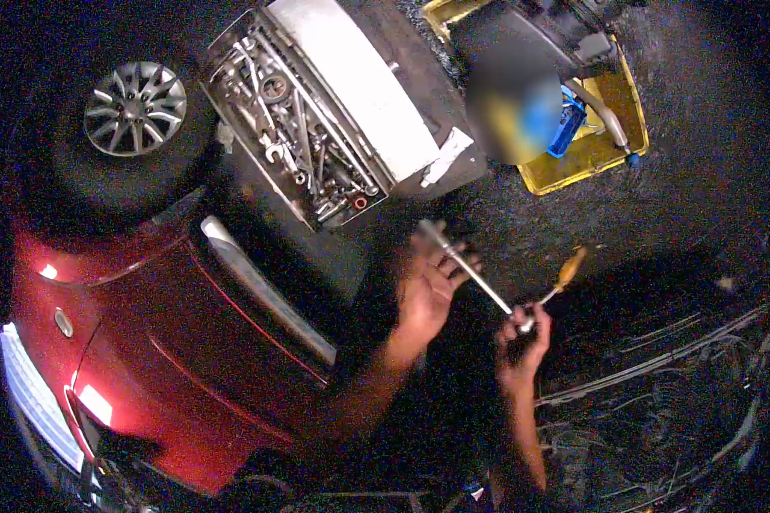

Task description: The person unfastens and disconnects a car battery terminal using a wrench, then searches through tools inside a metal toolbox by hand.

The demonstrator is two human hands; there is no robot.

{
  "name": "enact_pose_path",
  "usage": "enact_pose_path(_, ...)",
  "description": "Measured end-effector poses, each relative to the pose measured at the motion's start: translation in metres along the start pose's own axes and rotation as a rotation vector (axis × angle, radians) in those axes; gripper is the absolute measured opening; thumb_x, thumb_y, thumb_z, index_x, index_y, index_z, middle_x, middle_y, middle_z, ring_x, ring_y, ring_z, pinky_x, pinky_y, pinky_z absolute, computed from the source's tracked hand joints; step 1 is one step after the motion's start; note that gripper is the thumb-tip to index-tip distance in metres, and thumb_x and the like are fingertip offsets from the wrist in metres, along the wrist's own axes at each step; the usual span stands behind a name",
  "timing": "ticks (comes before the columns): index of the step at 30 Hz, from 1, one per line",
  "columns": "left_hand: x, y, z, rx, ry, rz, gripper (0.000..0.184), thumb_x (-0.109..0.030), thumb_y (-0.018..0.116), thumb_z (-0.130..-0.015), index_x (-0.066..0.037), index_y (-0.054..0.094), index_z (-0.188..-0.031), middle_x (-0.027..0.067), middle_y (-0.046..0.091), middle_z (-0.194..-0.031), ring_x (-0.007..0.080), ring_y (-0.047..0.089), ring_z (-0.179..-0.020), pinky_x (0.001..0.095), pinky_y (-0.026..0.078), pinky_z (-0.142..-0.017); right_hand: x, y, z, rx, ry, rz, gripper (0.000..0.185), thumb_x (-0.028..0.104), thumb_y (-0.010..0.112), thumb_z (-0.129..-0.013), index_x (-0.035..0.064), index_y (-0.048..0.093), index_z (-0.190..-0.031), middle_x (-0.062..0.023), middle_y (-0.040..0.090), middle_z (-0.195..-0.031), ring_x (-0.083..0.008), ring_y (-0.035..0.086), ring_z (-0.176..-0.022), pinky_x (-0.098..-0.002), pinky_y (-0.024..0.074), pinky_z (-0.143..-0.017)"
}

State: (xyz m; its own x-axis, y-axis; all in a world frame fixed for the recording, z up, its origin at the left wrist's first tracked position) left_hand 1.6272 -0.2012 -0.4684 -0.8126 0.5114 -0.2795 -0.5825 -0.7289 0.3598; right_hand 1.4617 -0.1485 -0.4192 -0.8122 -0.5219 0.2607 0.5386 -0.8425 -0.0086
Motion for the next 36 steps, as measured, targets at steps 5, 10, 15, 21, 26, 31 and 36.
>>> enact_pose_path(5, -0.048, -0.069, 0.026, -0.349, 0.058, 0.006, 0.064, -0.068, 0.05, -0.094, -0.013, 0.047, -0.126, 0.0088, 0.055, -0.107, 0.0213, 0.056, -0.094, 0.0443, 0.053, -0.076, -0.09, -0.028, -0.002, 0.04, 0.092, 0.574, 0.038, 0.028, 0.063, -0.095, 0.0038, 0.062, -0.124, -0.0063, 0.065, -0.103, -0.0146, 0.062, -0.082, -0.0291, 0.0512, -0.069)
enact_pose_path(10, -0.1, -0.142, 0.043, -0.386, 0.148, 0.023, 0.052, -0.066, 0.049, -0.096, -0.014, 0.047, -0.101, 0.0023, 0.05, -0.082, 0.0167, 0.048, -0.068, 0.0359, 0.046, -0.066, -0.146, 0.022, 0.037, 0.176, -0.346, 1.33, 0.083, 0.052, 0.071, -0.088, -0.0055, 0.045, -0.143, -0.0275, 0.047, -0.144, -0.038, 0.047, -0.132, -0.0455, 0.0368, -0.111)
enact_pose_path(15, -0.132, -0.182, 0.054, -0.456, 0.175, 0.077, 0.052, -0.065, 0.05, -0.096, -0.013, 0.05, -0.102, 0.0033, 0.051, -0.084, 0.0189, 0.049, -0.069, 0.0362, 0.046, -0.068, -0.156, 0.074, 0.062, 0.288, -0.446, 1.996, 0.077, 0.055, 0.071, -0.086, 0.0024, 0.05, -0.139, -0.0339, 0.043, -0.144, -0.0531, 0.044, -0.127, -0.0535, 0.0362, -0.11)
enact_pose_path(21, -0.142, -0.207, 0.063, -0.549, 0.2, -0.088, 0.057, -0.062, 0.053, -0.097, -0.006, 0.054, -0.111, 0.0071, 0.057, -0.093, 0.0225, 0.057, -0.08, 0.0427, 0.056, -0.071, -0.192, 0.092, 0.066, 0.526, -0.881, 1.933, 0.046, 0.041, 0.075, -0.087, -0.0005, 0.066, -0.103, -0.0303, 0.057, -0.116, -0.0452, 0.057, -0.106, -0.0491, 0.0479, -0.087)
enact_pose_path(26, -0.158, -0.202, 0.066, -0.494, 0.124, -0.055, 0.057, -0.06, 0.054, -0.097, -0.005, 0.054, -0.11, 0.0067, 0.056, -0.09, 0.021, 0.057, -0.076, 0.0389, 0.055, -0.066, -0.231, 0.08, 0.062, 0.719, -0.659, 1.696, 0.027, 0.029, 0.067, -0.095, 0.0019, 0.066, -0.092, -0.0176, 0.066, -0.077, -0.0367, 0.066, -0.072, -0.0443, 0.0511, -0.07)
enact_pose_path(31, -0.174, -0.196, 0.058, -0.416, 0.127, -0.074, 0.052, -0.057, 0.053, -0.099, -0.006, 0.052, -0.104, 0.0031, 0.05, -0.081, 0.0162, 0.052, -0.064, 0.0338, 0.05, -0.058, -0.234, 0.09, 0.094, 0.555, -0.339, 1.668, 0.037, 0.035, 0.058, -0.101, 0.0003, 0.064, -0.091, -0.0207, 0.064, -0.078, -0.0361, 0.063, -0.068, -0.0427, 0.0496, -0.066)
enact_pose_path(36, -0.217, -0.202, 0.031, -0.627, 0.426, -0.024, 0.044, -0.052, 0.049, -0.103, -0.008, 0.052, -0.098, -0.0006, 0.046, -0.075, 0.0125, 0.046, -0.057, 0.031, 0.042, -0.051, -0.237, 0.072, 0.104, 0.582, -0.532, 1.599, 0.038, 0.032, 0.06, -0.1, -0.0002, 0.06, -0.08, -0.0116, 0.061, -0.064, -0.0209, 0.059, -0.057, -0.0364, 0.045, -0.055)
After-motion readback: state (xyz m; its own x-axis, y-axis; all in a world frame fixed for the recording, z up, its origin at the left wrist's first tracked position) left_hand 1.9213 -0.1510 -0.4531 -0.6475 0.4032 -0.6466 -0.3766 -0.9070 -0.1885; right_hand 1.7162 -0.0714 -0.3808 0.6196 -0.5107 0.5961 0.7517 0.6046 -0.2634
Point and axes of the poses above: each hand's wrist, its own z-axis away from the middle knuckle, its own y-axis out of the palm, x = y × z, the point moved 4 cm from there along -z, towards the middle knuckle
